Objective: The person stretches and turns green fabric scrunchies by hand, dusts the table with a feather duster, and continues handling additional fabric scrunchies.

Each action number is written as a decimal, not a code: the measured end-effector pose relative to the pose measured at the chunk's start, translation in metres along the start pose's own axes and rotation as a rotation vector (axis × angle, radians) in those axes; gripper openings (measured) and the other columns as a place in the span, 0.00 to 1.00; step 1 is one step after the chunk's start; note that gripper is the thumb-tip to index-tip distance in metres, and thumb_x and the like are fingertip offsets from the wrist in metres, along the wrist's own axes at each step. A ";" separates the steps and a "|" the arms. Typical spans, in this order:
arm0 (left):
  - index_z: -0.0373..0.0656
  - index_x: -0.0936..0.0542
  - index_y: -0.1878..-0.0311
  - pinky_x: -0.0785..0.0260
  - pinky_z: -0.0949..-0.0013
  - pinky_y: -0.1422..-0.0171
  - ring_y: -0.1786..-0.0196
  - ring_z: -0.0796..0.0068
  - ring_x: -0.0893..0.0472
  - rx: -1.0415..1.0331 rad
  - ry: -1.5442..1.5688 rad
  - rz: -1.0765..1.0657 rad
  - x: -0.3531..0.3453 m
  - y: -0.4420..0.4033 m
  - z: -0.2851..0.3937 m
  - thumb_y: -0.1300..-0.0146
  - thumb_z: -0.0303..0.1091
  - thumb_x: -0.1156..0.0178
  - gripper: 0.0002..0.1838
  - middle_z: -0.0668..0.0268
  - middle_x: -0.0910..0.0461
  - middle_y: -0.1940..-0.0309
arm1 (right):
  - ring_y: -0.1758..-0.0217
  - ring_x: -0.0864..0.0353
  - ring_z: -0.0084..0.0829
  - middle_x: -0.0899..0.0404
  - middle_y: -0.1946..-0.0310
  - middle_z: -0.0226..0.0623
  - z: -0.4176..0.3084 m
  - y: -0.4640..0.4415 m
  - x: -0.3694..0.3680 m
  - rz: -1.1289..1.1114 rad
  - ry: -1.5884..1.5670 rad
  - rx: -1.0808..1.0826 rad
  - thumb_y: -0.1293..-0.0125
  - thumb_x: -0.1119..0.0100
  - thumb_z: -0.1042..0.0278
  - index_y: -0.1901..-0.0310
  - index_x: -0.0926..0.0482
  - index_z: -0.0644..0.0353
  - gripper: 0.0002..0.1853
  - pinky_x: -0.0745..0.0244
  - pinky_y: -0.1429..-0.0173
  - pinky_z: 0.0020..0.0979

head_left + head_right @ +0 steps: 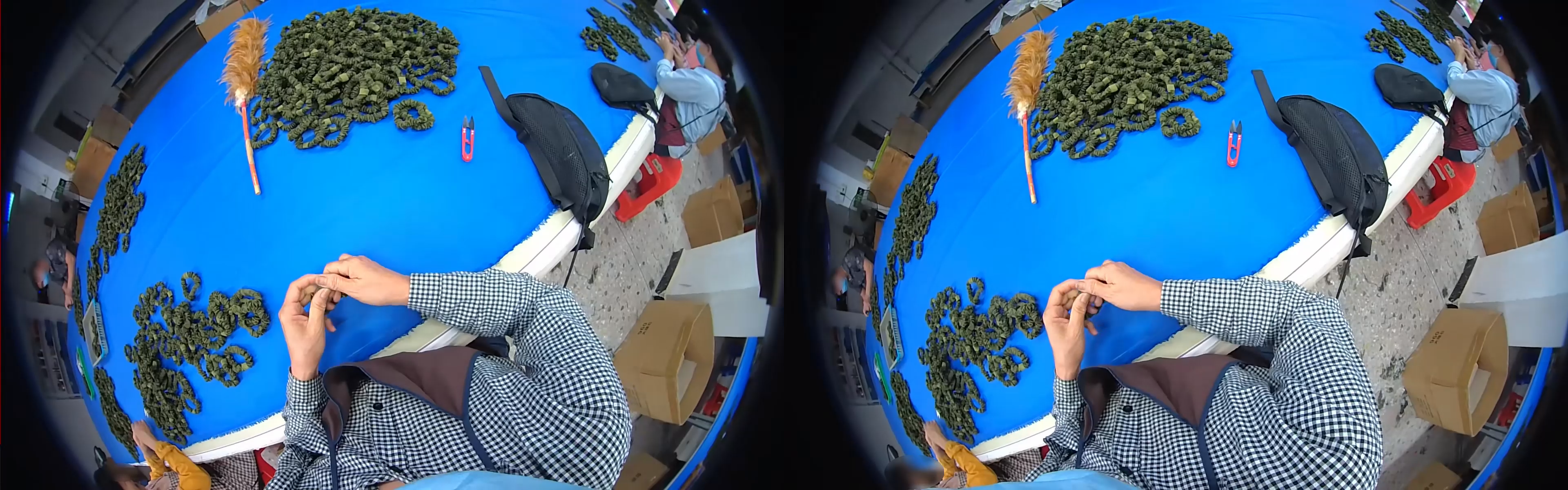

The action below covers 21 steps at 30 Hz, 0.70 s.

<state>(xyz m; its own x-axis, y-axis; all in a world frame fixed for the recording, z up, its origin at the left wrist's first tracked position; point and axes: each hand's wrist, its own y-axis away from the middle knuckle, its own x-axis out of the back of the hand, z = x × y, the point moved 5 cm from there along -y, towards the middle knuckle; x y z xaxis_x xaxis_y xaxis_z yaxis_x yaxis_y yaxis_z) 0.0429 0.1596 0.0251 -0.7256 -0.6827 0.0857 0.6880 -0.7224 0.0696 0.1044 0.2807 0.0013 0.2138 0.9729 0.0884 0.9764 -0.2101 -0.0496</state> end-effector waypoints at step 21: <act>0.41 0.31 0.53 0.52 0.84 0.83 0.86 0.90 0.44 -0.077 0.074 -0.001 0.014 0.001 -0.001 0.38 0.18 0.46 0.12 0.77 0.36 0.87 | 0.72 0.31 0.19 0.30 0.79 0.27 -0.004 0.004 -0.012 -0.118 -0.743 -0.195 0.29 0.47 0.61 0.76 0.23 0.54 0.16 0.35 0.61 0.21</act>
<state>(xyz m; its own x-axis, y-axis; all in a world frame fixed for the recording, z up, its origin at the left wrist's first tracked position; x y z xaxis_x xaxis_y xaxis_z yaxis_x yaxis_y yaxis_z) 0.0340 0.1492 0.0253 -0.7270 -0.6865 0.0114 0.6865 -0.7271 -0.0072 0.1056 0.2683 0.0039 0.0994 0.7848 -0.6117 0.9938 -0.0472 0.1010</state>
